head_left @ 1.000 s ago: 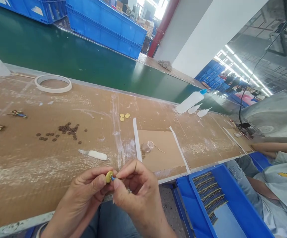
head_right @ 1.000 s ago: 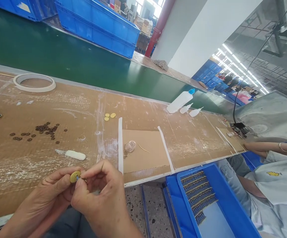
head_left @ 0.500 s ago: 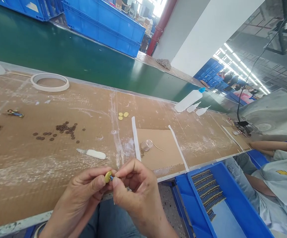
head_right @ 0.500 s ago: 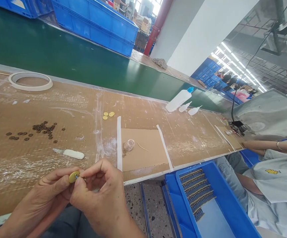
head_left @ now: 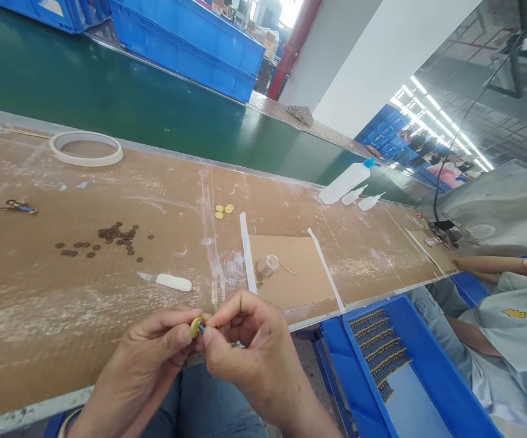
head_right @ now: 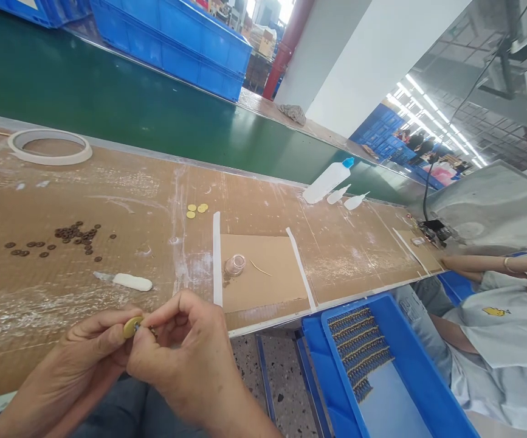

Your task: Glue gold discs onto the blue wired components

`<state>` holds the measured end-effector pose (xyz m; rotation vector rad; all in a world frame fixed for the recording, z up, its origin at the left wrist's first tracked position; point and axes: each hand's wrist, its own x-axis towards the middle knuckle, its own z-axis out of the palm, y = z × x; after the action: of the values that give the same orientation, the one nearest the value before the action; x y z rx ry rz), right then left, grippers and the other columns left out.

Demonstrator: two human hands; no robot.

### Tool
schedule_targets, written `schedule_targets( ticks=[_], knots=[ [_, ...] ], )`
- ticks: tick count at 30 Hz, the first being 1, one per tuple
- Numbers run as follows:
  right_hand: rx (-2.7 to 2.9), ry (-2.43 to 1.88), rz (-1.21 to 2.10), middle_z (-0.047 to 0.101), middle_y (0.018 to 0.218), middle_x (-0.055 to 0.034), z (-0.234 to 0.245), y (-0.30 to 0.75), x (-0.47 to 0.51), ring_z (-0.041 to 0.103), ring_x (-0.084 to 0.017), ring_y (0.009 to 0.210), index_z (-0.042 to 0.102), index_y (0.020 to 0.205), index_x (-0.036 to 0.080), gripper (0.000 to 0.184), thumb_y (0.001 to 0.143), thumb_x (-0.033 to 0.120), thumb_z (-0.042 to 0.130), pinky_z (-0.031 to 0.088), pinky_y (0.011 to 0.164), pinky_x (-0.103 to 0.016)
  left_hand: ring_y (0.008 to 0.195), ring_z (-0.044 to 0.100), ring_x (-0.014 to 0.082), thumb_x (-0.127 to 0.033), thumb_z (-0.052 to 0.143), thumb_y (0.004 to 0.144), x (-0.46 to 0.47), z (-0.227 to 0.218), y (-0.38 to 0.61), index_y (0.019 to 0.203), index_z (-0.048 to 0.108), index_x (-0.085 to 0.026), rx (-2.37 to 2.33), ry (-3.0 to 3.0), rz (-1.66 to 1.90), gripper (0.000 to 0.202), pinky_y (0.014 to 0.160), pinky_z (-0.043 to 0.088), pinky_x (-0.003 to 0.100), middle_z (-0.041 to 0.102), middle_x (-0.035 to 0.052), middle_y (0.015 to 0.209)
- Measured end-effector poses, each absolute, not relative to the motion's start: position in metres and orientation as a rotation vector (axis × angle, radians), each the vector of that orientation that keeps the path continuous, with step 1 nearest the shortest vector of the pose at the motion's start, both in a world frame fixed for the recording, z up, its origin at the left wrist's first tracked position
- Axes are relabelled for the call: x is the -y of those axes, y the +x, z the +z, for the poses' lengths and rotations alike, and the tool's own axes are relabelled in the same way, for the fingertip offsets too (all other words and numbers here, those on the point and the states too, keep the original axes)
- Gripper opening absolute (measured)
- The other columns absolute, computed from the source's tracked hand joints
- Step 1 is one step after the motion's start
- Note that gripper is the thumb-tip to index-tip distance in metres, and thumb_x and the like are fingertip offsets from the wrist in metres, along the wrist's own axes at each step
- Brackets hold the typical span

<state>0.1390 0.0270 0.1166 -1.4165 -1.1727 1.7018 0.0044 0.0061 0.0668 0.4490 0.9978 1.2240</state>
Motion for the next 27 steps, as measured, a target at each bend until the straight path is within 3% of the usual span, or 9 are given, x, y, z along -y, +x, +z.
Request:
schedule_targets(
  ticks=[6,14,19,24,27],
  knots=[
    [1.181,-1.440,1.685,0.061,0.065,-0.0008,0.1177,0.1390,-0.0273,0.051,-0.010,0.059,0.055,0.072,0.018,0.031,0.061,0.044,0.067,0.039,0.057,-0.025,0.069,0.061,0.0168,-0.045,0.097,0.056,-0.0070,0.0693,0.0058,0.069,0.080,-0.024,-0.988,0.476,1.240,0.030,0.062,0.057,0.019,0.066,0.0067,0.070],
    [1.240,-1.437,1.641,0.063,0.068,-0.0014,0.1206,0.1405,-0.0265,0.052,-0.010,0.061,0.057,0.072,0.017,0.029,0.064,0.044,0.067,0.040,0.060,-0.025,0.076,0.065,0.0222,-0.044,0.100,0.048,-0.0058,0.0689,0.0103,0.065,0.079,-0.020,-1.044,0.449,1.264,0.036,0.064,0.060,0.022,0.068,0.0106,0.077],
    [1.254,-1.430,1.646,0.061,0.065,0.0005,0.1184,0.1444,-0.0267,0.051,-0.010,0.060,0.058,0.071,0.017,0.024,0.064,0.038,0.068,0.040,0.058,-0.024,0.083,0.067,0.0241,-0.042,0.097,0.058,-0.0047,0.0632,0.0082,0.072,0.081,-0.024,-0.992,0.514,1.250,0.027,0.067,0.060,0.023,0.071,0.0106,0.084],
    [1.274,-1.456,1.636,0.063,0.068,-0.0010,0.1162,0.1469,-0.0263,0.053,-0.011,0.062,0.060,0.072,0.017,0.025,0.064,0.040,0.067,0.042,0.060,-0.025,0.085,0.069,0.0303,-0.042,0.098,0.052,-0.0043,0.0629,0.0078,0.064,0.079,-0.020,-1.052,0.525,1.283,0.031,0.064,0.061,0.026,0.070,0.0147,0.084],
    [1.286,-1.467,1.615,0.064,0.068,-0.0014,0.1154,0.1468,-0.0260,0.055,-0.012,0.063,0.061,0.072,0.017,0.025,0.064,0.040,0.066,0.043,0.061,-0.026,0.088,0.069,0.0303,-0.042,0.097,0.055,-0.0037,0.0626,0.0085,0.065,0.079,-0.022,-1.045,0.567,1.279,0.028,0.065,0.062,0.026,0.071,0.0122,0.083]
  ],
)
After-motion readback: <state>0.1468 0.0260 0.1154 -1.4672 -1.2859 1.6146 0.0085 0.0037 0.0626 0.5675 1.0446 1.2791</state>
